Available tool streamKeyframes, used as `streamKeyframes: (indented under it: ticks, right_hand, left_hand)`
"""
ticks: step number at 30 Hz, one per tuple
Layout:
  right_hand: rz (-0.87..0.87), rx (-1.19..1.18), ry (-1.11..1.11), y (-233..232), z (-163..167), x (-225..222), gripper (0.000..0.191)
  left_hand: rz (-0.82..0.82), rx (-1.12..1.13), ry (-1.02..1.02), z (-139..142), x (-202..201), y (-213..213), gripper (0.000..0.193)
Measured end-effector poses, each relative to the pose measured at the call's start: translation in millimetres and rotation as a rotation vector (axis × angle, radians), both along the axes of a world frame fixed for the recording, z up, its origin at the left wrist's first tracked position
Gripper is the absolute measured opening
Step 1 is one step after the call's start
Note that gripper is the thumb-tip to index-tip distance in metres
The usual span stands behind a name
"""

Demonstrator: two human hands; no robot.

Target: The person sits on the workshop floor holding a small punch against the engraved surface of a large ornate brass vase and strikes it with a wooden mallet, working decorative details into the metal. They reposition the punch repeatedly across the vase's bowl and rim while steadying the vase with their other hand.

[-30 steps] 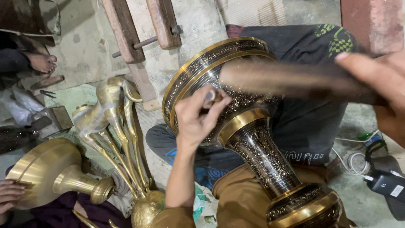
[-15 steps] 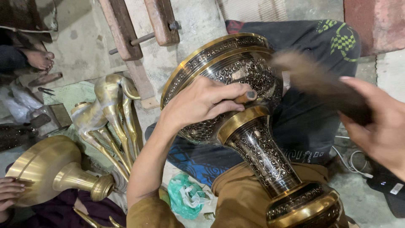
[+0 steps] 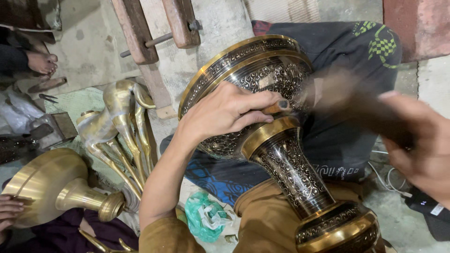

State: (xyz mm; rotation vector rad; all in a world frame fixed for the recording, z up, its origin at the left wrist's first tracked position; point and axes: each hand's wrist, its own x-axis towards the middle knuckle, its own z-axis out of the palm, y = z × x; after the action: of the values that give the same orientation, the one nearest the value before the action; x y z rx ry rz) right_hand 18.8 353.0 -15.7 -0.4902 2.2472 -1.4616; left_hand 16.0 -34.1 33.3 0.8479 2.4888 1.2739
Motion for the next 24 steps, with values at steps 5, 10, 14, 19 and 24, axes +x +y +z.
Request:
streamKeyframes:
  ticks: [5, 10, 14, 19, 24]
  right_hand:
    - [0.033, 0.146, 0.051, 1, 1, -2, 0.076]
    - [0.010, 0.230, 0.021, 2, -2, 0, 0.075]
    - [-0.051, 0.144, -0.008, 2, -4, 4, 0.065]
    - [0.044, 0.343, 0.098, 1, 1, 3, 0.063]
    - [0.213, 0.610, 0.306, -1, 6, -1, 0.081]
  left_hand:
    - [-0.027, 0.034, 0.016, 1, -1, 1, 0.028]
    - [-0.035, -0.026, -0.008, -3, -4, 2, 0.028]
    - [-0.053, -0.005, 0.041, -4, -4, 0, 0.029]
    - [-0.073, -0.012, 0.025, -4, -6, 0, 0.028]
    - [-0.090, -0.067, -0.073, -1, -9, 0, 0.027]
